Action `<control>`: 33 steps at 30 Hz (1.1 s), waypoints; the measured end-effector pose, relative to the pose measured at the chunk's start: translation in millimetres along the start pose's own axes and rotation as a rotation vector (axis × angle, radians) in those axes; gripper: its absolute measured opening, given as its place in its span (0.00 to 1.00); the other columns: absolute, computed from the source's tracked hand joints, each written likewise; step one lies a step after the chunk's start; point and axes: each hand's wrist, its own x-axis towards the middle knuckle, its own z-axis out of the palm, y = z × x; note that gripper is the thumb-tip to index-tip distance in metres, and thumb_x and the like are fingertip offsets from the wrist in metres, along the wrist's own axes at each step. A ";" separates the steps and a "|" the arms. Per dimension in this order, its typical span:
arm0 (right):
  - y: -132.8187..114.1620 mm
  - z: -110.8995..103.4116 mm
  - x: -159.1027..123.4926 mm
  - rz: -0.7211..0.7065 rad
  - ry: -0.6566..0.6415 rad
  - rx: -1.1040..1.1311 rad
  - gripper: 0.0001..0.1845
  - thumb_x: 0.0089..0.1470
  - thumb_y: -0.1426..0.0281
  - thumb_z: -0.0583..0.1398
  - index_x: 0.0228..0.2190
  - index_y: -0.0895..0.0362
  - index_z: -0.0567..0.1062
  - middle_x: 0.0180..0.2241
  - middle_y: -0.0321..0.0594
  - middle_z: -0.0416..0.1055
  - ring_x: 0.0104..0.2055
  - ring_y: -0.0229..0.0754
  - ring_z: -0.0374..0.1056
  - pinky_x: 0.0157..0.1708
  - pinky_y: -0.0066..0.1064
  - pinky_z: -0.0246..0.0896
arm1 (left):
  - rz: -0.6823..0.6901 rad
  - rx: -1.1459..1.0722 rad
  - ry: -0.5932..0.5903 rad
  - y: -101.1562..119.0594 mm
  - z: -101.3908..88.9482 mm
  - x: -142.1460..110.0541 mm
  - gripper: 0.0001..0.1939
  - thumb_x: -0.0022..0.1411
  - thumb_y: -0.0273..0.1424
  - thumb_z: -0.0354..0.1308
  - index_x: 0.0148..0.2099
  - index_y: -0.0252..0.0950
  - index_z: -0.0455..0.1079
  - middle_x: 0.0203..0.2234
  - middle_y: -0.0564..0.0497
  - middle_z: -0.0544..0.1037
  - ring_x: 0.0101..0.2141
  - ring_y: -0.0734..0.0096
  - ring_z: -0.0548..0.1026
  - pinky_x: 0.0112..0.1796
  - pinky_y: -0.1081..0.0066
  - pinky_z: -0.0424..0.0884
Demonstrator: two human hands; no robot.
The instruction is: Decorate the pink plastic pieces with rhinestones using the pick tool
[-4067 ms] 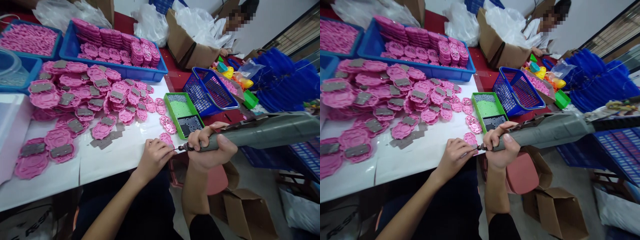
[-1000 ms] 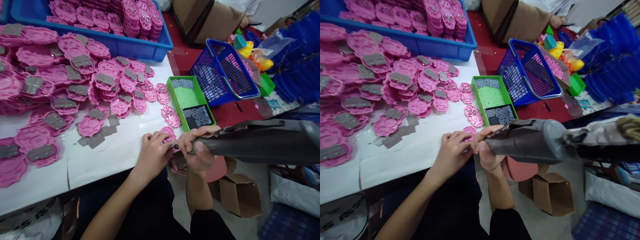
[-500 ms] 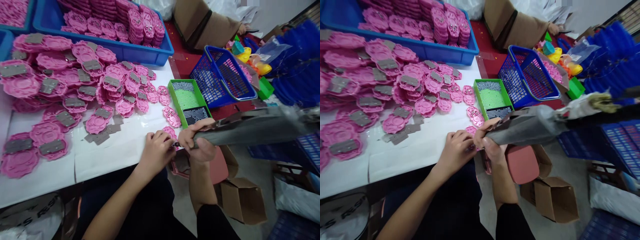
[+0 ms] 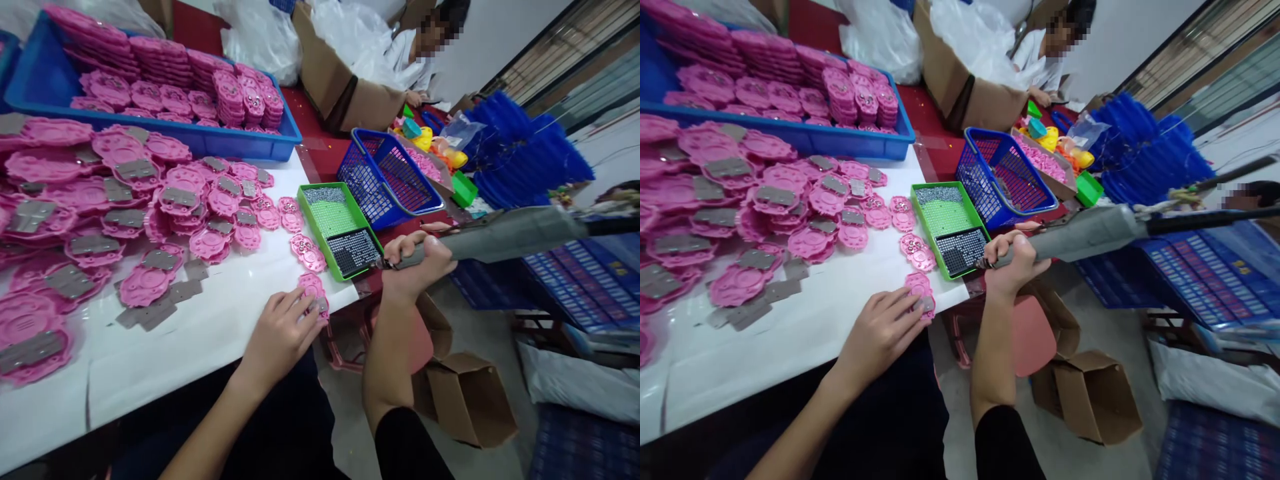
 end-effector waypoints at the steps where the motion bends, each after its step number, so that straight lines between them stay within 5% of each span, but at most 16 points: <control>1: 3.9 0.7 3.1 -0.003 0.000 -0.001 0.09 0.46 0.64 0.59 0.32 0.52 0.67 0.13 0.21 0.55 0.10 0.31 0.48 0.12 0.25 0.44 | 0.026 0.013 -0.010 0.9 0.0 0.2 0.09 0.71 0.32 0.60 0.49 0.34 0.77 0.48 0.43 0.83 0.53 0.50 0.78 0.48 0.55 0.71; 16: 27.1 -8.7 7.4 0.067 0.092 0.033 0.11 0.42 0.67 0.60 0.32 0.51 0.66 0.12 0.21 0.58 0.11 0.33 0.51 0.12 0.24 0.49 | 0.038 -0.034 0.000 3.0 2.4 2.2 0.11 0.72 0.31 0.59 0.53 0.33 0.74 0.48 0.44 0.82 0.52 0.51 0.78 0.48 0.56 0.71; 27: 33.0 -7.7 11.2 0.086 0.004 -0.017 0.09 0.42 0.66 0.61 0.28 0.52 0.67 0.12 0.21 0.56 0.10 0.32 0.52 0.11 0.24 0.48 | -0.057 -0.053 -0.071 4.7 2.1 5.7 0.14 0.70 0.33 0.63 0.54 0.35 0.72 0.48 0.46 0.82 0.51 0.57 0.77 0.47 0.58 0.66; 33: 7.7 -1.5 4.6 0.022 0.020 0.040 0.09 0.42 0.68 0.59 0.31 0.52 0.69 0.12 0.21 0.56 0.10 0.32 0.49 0.12 0.25 0.46 | -0.112 -0.076 -0.147 4.0 0.2 10.0 0.13 0.68 0.35 0.65 0.52 0.39 0.72 0.49 0.48 0.81 0.51 0.58 0.76 0.47 0.59 0.64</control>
